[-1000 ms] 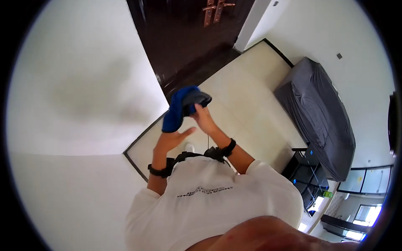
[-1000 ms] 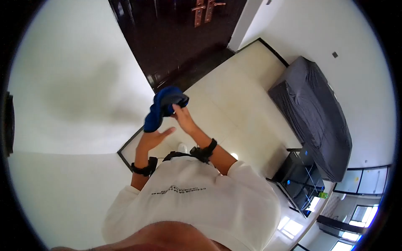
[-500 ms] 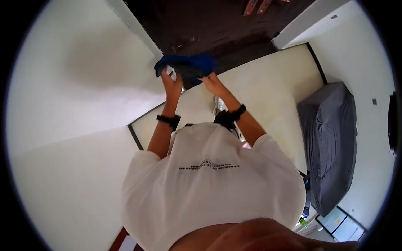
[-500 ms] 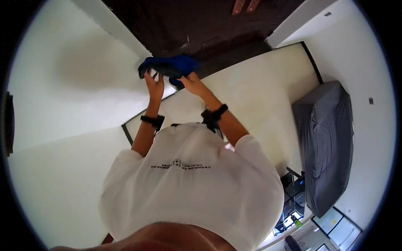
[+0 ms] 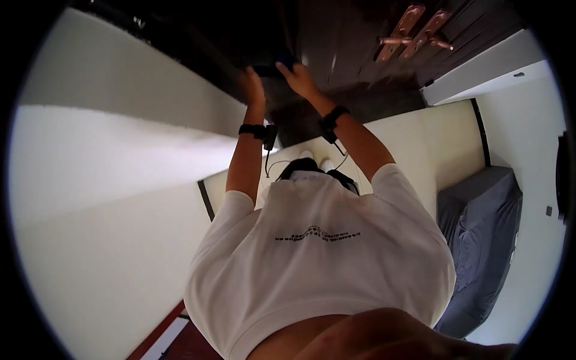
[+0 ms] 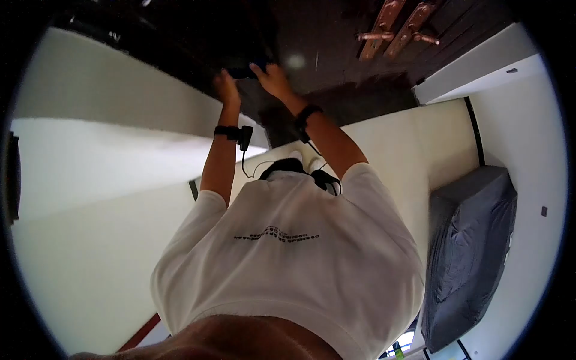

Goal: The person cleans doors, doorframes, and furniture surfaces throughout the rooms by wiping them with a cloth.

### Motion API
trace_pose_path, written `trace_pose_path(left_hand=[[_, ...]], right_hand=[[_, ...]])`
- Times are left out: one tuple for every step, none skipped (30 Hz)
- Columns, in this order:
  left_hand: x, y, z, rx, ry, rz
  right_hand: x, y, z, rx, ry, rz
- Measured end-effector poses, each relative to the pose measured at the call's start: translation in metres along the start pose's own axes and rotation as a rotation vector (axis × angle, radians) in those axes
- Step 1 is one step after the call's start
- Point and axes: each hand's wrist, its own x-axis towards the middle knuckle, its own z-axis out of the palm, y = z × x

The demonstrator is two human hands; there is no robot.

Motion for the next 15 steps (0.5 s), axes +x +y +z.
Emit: trace_pose_path(left_hand=[[0.004, 0.026, 0.008, 0.042, 0.232, 0.266], [0.014, 0.029, 0.014, -0.058, 0.33, 0.349], [0.024, 0.03, 0.016, -0.158, 0.424, 0.426], [0.03, 0.042, 0.016, -0.167, 0.421, 0.445], [0.032, 0.047, 0.014, -0.17, 0.417, 0.471], [0.034, 0.046, 0.009, -0.171, 0.417, 0.486], [0.038, 0.039, 0.004, -0.139, 0.383, 0.482], [0.037, 0.036, 0.007, -0.143, 0.385, 0.474], [0.036, 0.032, 0.011, -0.078, 0.374, 0.45], [0.035, 0.031, 0.013, -0.013, 0.363, 0.429], [0.035, 0.019, 0.016, -0.023, 0.369, 0.433], [0.039, -0.004, 0.023, -0.108, 0.291, 0.377], [0.04, -0.023, 0.023, -0.186, 0.215, 0.318], [0.039, -0.037, 0.022, -0.187, 0.228, 0.319], [0.037, -0.049, 0.019, -0.175, 0.204, 0.171]], right_hand=[[0.016, -0.018, 0.002, -0.088, 0.163, -0.189], [0.027, -0.036, 0.002, -0.171, 0.328, -0.374], [0.033, -0.054, -0.002, -0.166, 0.351, -0.394], [0.036, -0.075, -0.013, -0.25, 0.307, -0.628], [0.042, -0.089, -0.02, -0.343, 0.243, -0.856], [0.048, -0.102, -0.021, -0.351, 0.231, -0.86], [0.05, -0.116, -0.02, -0.369, 0.264, -0.903], [0.055, -0.124, -0.021, -0.387, 0.301, -0.946], [0.056, -0.129, -0.024, -0.393, 0.296, -0.946], [0.054, -0.134, -0.028, -0.533, 0.215, -0.895], [0.052, -0.138, -0.031, -0.674, 0.138, -0.848], [0.057, -0.131, -0.029, -0.677, 0.137, -0.865], [0.056, -0.119, -0.021, -0.7, 0.057, -0.809], [0.051, -0.104, -0.012, -0.721, -0.026, -0.749], [0.046, -0.087, -0.003, -0.718, -0.036, -0.758]])
